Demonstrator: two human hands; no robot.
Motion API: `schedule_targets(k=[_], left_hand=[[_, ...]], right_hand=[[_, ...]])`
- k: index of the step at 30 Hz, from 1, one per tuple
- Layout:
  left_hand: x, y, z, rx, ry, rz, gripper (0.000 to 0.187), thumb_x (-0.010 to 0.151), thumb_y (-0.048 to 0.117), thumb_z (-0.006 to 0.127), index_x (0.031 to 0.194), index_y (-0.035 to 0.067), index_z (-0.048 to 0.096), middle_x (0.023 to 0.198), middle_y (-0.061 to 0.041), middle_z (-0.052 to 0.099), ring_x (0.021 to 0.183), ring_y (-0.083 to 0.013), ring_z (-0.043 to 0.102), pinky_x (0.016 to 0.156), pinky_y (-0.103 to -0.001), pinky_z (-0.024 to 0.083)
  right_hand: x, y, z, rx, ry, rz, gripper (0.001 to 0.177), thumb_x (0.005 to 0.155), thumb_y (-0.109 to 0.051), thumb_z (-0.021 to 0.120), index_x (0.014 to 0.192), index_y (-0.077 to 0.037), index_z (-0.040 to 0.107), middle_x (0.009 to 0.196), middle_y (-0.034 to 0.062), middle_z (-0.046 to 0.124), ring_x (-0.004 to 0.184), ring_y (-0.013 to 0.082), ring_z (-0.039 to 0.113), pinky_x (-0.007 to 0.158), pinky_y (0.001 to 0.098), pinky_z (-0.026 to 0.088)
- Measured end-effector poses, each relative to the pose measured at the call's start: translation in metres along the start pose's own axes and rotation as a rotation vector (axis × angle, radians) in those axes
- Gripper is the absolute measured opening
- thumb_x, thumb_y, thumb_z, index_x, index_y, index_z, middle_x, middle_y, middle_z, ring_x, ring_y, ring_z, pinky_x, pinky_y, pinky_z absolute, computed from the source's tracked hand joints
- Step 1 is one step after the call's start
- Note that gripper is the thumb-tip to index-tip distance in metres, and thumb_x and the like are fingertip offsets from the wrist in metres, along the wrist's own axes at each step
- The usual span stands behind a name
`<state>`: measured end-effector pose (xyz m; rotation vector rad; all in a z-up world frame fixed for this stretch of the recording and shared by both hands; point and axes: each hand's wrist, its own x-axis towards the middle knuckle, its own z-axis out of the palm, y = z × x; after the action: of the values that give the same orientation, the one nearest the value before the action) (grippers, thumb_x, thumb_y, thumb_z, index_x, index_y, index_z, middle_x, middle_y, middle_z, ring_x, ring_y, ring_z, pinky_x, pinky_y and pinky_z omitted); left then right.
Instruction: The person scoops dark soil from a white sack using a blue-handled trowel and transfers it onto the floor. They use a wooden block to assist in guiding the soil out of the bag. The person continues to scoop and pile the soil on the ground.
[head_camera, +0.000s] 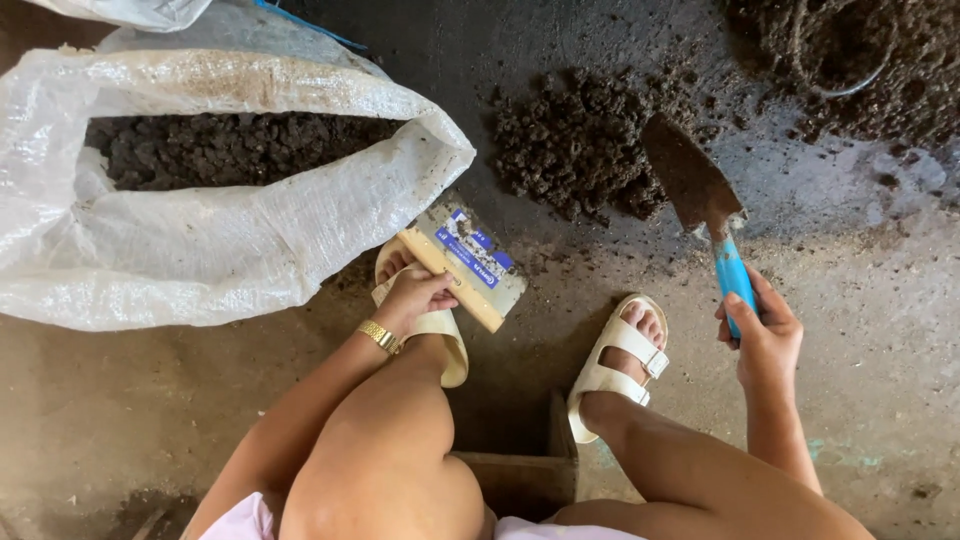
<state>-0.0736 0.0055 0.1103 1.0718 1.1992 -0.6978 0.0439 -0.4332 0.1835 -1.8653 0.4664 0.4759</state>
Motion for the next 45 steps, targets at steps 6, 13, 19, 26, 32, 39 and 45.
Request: schedule_targets(k=[6,13,19,26,32,39,45], left_hand=[[0.033,0.005,0.010,0.018,-0.008,0.012,0.026,0.095,0.017,0.069,0.105,-0.007,0.066,0.103,-0.019,0.072,0.097,-0.0272,0.074,0.088,-0.033,0.064],[0.033,0.020,0.018,0.204,0.058,-0.023,0.028,0.097,0.017,0.070,0.103,-0.011,0.066,0.092,-0.025,0.073,0.084,-0.0257,0.077,0.076,-0.025,0.065],[0.006,0.020,0.002,0.257,0.034,-0.009,0.041,0.102,0.031,0.062,0.096,-0.009,0.070,0.088,-0.025,0.074,0.078,-0.0282,0.076,0.070,-0.030,0.066],[-0.090,-0.003,-0.057,0.187,0.057,0.077,0.038,0.101,0.034,0.058,0.113,0.001,0.072,0.098,-0.018,0.077,0.081,-0.0248,0.073,0.075,-0.032,0.062],[-0.151,-0.058,-0.119,-0.152,0.209,0.286,0.038,0.100,0.031,0.063,0.122,0.001,0.071,0.110,-0.028,0.073,0.091,-0.0313,0.075,0.081,-0.045,0.062],[-0.188,-0.094,-0.156,-0.359,0.332,0.486,0.028,0.104,0.022,0.055,0.119,0.004,0.071,0.104,-0.013,0.073,0.086,-0.0206,0.071,0.080,-0.034,0.060],[-0.253,-0.043,-0.147,-0.358,0.459,0.594,0.027,0.104,0.025,0.055,0.119,0.007,0.068,0.102,-0.009,0.074,0.084,-0.0170,0.072,0.074,-0.028,0.061]], right_hand=[[0.005,0.004,0.001,0.038,0.044,-0.015,0.051,0.100,-0.014,0.063,0.150,-0.003,0.056,0.080,0.0093,0.060,0.055,0.0122,0.048,0.047,0.0247,0.035],[0.017,0.009,0.000,0.230,0.188,0.151,0.042,0.100,-0.019,0.061,0.140,-0.005,0.060,0.074,0.0104,0.056,0.056,0.0143,0.049,0.045,0.0247,0.033],[0.033,0.042,-0.015,0.371,0.209,0.257,0.026,0.100,-0.022,0.062,0.122,-0.009,0.060,0.077,0.0110,0.054,0.058,0.0148,0.048,0.048,0.0212,0.036],[0.050,0.064,0.001,0.439,0.134,0.330,0.021,0.106,-0.024,0.059,0.121,-0.011,0.056,0.081,0.0129,0.057,0.058,0.0168,0.049,0.048,0.0251,0.035],[0.107,0.167,0.013,0.247,0.147,0.120,0.024,0.107,-0.038,0.065,0.121,-0.019,0.063,0.078,0.0173,0.067,0.046,0.0228,0.063,0.035,0.0333,0.052],[0.123,0.172,-0.012,-0.455,0.417,-0.256,0.034,0.105,-0.041,0.068,0.120,-0.011,0.075,0.071,0.0151,0.068,0.053,0.0312,0.067,0.046,0.0424,0.055],[0.152,0.192,-0.024,-0.573,0.272,-0.059,0.048,0.096,-0.043,0.064,0.137,-0.017,0.063,0.114,0.0159,0.065,0.093,0.0350,0.064,0.073,0.0493,0.053]])
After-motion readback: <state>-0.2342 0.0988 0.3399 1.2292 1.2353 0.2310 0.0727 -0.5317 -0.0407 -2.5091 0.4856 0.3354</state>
